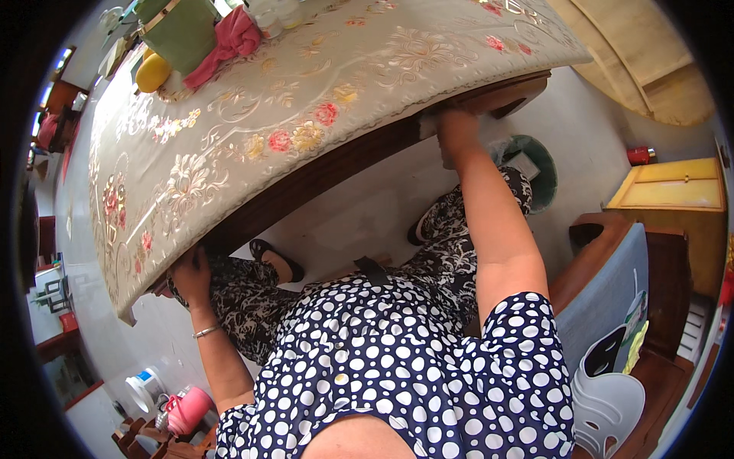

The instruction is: The person wipes the wooden edge and underside of a table covered with a floral tablecloth using a white cloth. They systematically clean the perimeter of the table, reaching under the overhang to wipe the wood surface.

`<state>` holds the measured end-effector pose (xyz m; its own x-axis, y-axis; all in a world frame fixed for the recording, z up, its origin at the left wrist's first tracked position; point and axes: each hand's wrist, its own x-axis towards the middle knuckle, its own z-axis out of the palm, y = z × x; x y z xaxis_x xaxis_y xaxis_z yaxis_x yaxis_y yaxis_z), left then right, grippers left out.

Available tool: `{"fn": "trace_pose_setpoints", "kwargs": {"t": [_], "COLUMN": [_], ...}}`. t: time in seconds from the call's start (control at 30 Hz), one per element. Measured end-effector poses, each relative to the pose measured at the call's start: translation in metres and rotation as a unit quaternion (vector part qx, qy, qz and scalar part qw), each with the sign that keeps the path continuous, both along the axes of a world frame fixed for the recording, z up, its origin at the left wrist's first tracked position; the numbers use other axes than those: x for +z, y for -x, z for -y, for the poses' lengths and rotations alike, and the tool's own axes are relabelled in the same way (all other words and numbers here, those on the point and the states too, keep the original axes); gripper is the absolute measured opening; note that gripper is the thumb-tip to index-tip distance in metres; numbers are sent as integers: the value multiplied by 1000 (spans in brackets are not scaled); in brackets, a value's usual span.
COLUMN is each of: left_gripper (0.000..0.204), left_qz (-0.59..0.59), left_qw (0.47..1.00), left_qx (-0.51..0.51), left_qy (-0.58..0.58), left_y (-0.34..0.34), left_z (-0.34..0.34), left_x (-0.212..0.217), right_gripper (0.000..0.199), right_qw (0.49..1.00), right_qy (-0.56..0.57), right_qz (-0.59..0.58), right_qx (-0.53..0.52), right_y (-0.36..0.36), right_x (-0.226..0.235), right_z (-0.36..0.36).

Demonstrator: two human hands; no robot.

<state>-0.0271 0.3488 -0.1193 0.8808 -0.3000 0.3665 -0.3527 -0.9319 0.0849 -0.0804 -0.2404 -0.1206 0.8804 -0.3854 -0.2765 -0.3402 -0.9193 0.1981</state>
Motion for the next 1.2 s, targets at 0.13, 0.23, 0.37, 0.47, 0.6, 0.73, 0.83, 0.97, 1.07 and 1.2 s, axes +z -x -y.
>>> {"fn": "trace_pose_setpoints", "kwargs": {"t": [0.13,0.23,0.37,0.47,0.6,0.73,0.83,0.97,1.07,1.2], "left_gripper": [26,28,27,27,27,26,25,24,25,27], "left_qz": [-6,-23,-14,-3,1,5,2,-3,-5,9], "left_qw": [1000,999,1000,1000,1000,999,998,998,999,1000], "left_qx": [21,28,8,8,5,-7,-8,-9,2,18], "left_qy": [-2,-24,4,0,16,41,55,59,47,18], "left_y": [-2,1,-1,2,2,1,1,1,1,1], "left_z": [5,1,1,4,4,5,6,11,9,6], "left_x": [-1,1,-1,4,5,5,8,15,11,7], "right_gripper": [39,36,34,29,27,28,24,26,35,46], "right_qw": [981,965,933,906,875,880,874,844,857,835], "right_qy": [91,47,-13,-64,-75,-100,-142,-213,-255,-168], "right_qz": [168,228,263,287,324,286,254,295,242,266], "right_qx": [40,125,244,303,351,367,390,393,377,451], "right_y": [6,13,12,8,-1,-12,-20,-34,-39,-49], "right_x": [-37,-39,-59,-54,-64,-70,-68,-85,-82,-96], "right_z": [-3,-38,-65,-106,-160,-213,-247,-289,-328,-387]}}
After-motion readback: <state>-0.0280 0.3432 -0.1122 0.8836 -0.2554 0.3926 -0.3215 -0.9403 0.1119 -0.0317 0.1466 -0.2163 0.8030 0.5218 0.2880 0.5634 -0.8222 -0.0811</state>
